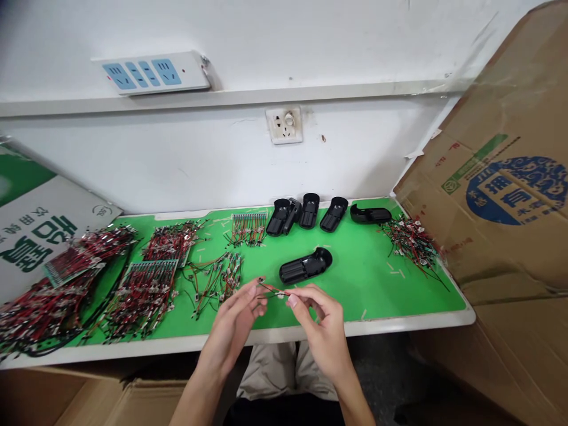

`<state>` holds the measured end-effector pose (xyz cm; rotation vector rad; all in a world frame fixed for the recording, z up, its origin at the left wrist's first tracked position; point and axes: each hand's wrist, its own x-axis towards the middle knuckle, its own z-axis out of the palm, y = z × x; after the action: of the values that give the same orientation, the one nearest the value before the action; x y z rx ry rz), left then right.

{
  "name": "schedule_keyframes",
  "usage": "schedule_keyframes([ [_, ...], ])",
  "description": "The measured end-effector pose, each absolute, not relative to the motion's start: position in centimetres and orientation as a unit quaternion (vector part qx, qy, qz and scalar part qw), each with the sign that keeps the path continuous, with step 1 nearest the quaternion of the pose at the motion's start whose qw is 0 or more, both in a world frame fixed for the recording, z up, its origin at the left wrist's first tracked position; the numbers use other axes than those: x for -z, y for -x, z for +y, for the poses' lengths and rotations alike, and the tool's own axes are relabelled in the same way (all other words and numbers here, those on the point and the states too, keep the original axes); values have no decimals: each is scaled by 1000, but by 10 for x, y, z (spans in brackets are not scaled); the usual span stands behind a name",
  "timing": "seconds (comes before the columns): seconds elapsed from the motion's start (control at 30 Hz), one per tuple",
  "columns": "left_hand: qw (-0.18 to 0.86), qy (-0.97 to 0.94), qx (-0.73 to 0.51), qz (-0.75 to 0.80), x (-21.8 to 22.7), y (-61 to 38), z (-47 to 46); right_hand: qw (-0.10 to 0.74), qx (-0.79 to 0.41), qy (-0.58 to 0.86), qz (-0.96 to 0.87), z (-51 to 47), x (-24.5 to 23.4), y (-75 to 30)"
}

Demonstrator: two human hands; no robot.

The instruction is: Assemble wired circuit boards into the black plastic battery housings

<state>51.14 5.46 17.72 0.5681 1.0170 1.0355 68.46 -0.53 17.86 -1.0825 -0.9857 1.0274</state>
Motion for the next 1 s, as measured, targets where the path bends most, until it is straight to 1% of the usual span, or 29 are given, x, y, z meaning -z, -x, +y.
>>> schedule_keyframes([
  [0.1,738,-228,-465,432,-176,-519,58,625,-449,476,-426,-7,-176,-681],
  [0.23,709,-211,-517,430,-177,-521,68,590,-417,499,-479,-9,-168,-688],
  [0.3,683,-237,-542,427,-183,-518,71,576,-344,532,-516,-5,-165,-704],
  [0.37,643,-307,-561,422,-193,-514,74,557,-239,577,-548,6,-163,-727],
  [0.43,590,-411,-550,424,-205,-509,77,508,-170,601,-593,22,-161,-753],
  [0.5,519,-531,-505,440,-216,-506,83,442,-185,597,-643,40,-157,-775],
  [0.57,414,-659,-436,452,-223,-506,89,391,-224,587,-672,56,-150,-788],
  [0.63,272,-778,-349,446,-222,-508,94,370,-240,582,-683,66,-140,-790],
  [0.7,137,-858,-258,422,-215,-512,97,375,-238,580,-683,69,-131,-784],
  [0.77,51,-899,-193,390,-202,-518,97,395,-232,582,-672,66,-122,-774],
  [0.83,21,-915,-177,362,-189,-525,94,418,-221,590,-655,60,-117,-762],
  [1.0,35,-920,-201,336,-162,-542,86,488,-205,563,-635,50,-112,-739],
])
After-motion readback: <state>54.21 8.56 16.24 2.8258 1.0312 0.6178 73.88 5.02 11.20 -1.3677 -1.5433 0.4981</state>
